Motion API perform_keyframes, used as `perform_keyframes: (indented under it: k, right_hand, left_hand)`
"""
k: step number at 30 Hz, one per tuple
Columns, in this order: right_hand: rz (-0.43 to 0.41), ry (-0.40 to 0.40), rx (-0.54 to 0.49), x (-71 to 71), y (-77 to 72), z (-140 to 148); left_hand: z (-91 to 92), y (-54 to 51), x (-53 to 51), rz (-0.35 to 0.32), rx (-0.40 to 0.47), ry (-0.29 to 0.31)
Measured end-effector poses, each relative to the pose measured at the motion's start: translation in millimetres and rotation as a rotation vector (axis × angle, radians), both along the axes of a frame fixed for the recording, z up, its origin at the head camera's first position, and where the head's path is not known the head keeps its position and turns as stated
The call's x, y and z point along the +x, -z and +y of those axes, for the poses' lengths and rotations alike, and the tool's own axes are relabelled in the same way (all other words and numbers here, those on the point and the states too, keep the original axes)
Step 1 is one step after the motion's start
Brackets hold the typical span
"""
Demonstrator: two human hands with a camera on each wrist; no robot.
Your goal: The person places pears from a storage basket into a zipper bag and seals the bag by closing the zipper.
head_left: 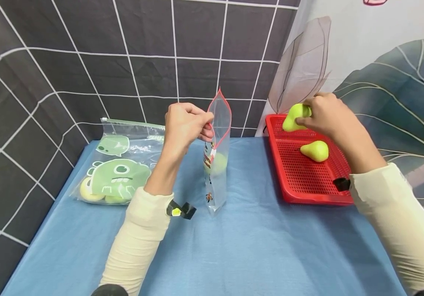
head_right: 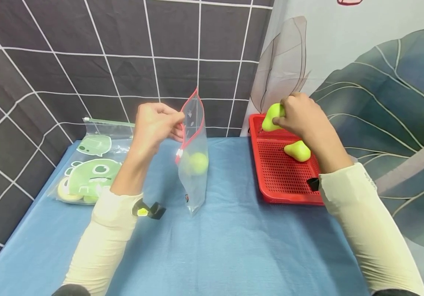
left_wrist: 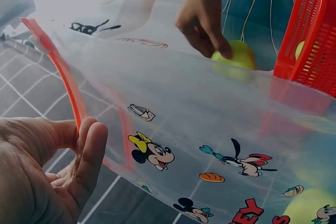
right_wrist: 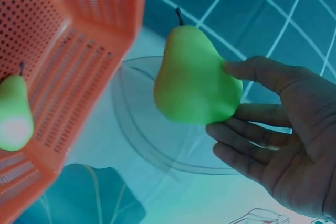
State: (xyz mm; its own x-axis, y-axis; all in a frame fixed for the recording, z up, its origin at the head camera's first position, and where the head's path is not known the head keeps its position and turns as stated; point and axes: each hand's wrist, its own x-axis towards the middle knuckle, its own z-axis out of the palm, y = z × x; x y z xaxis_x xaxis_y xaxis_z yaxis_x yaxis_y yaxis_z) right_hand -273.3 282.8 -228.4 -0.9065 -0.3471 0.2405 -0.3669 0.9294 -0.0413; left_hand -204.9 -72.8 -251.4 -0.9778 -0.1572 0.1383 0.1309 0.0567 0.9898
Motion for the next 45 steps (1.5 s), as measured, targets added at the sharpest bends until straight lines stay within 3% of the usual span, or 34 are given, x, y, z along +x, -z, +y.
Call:
perform_keyframes:
  k: [7,16,23,34,45]
  right_hand:
    - [0.137,-0.034,-0.072,22.5,-12.6,-23]
    - [0.322,-0.169,-0.155,45.5,-21.9,-52]
    - [0.453,-0.278,-0.21,54.1,-29.5,-73]
    - [0.482,-0.349,-0.262,63.5,-48.5,-111]
    - [0.489,-0.477,-0.215,68.4,-45.4,-133]
  left_hand:
    - [0.8,-1.5,0.6,0.015,-0.016,-0.011]
    - [2.9,-0.2,-0.1,0.001,0.004,-0.002]
    - [3.4,-0.2,-0.6,0.011,0.014,-0.005]
    - [2.6,0.7,-0.2,0.005,0.009,0.005]
    - [1.6,-0.4,-0.5,-0.007,0.011,0.01]
